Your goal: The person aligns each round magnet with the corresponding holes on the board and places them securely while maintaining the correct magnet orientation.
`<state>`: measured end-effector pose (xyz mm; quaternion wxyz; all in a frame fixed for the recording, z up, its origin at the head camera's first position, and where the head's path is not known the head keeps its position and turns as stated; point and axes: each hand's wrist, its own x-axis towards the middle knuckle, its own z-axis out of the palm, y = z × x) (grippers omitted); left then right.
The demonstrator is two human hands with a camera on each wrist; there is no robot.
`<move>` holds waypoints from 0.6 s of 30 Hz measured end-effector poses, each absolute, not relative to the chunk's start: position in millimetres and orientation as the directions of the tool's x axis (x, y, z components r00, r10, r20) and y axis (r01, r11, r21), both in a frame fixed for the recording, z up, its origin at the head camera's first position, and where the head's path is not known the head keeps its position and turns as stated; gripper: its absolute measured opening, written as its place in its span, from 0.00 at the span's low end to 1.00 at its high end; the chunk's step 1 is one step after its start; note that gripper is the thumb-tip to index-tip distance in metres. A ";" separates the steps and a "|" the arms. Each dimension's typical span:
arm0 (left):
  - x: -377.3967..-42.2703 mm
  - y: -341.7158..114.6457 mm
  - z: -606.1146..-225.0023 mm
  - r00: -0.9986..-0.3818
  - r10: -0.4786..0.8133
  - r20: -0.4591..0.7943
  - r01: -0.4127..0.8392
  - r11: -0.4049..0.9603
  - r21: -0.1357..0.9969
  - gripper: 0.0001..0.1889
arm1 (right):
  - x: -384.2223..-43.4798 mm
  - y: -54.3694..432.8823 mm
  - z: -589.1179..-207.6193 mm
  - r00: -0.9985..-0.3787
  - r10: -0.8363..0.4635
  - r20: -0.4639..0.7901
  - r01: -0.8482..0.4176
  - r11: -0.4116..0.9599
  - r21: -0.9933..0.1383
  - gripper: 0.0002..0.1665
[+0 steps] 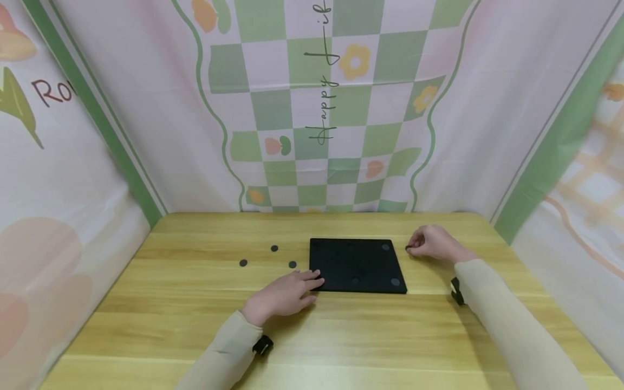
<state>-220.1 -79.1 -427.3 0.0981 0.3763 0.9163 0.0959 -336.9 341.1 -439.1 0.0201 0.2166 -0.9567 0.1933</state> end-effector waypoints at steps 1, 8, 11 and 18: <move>-220.0 -79.0 -427.1 -0.698 0.708 -0.109 0.670 0.699 0.251 0.25 | -337.0 341.1 -439.3 -0.906 -0.405 0.126 -0.422 0.833 -0.359 0.06; -219.5 -78.8 -426.0 -0.700 0.705 -0.112 0.667 0.701 0.252 0.25 | -337.0 338.5 -438.2 -0.905 -0.401 0.142 -0.425 0.827 -0.369 0.06; -219.1 -79.0 -425.5 -0.700 0.705 -0.113 0.665 0.701 0.256 0.25 | -336.9 336.3 -438.0 -0.906 -0.399 0.144 -0.423 0.824 -0.376 0.06; -218.5 -79.2 -424.4 -0.698 0.709 -0.104 0.669 0.697 0.257 0.25 | -337.0 331.1 -437.2 -0.911 -0.386 0.144 -0.410 0.821 -0.398 0.07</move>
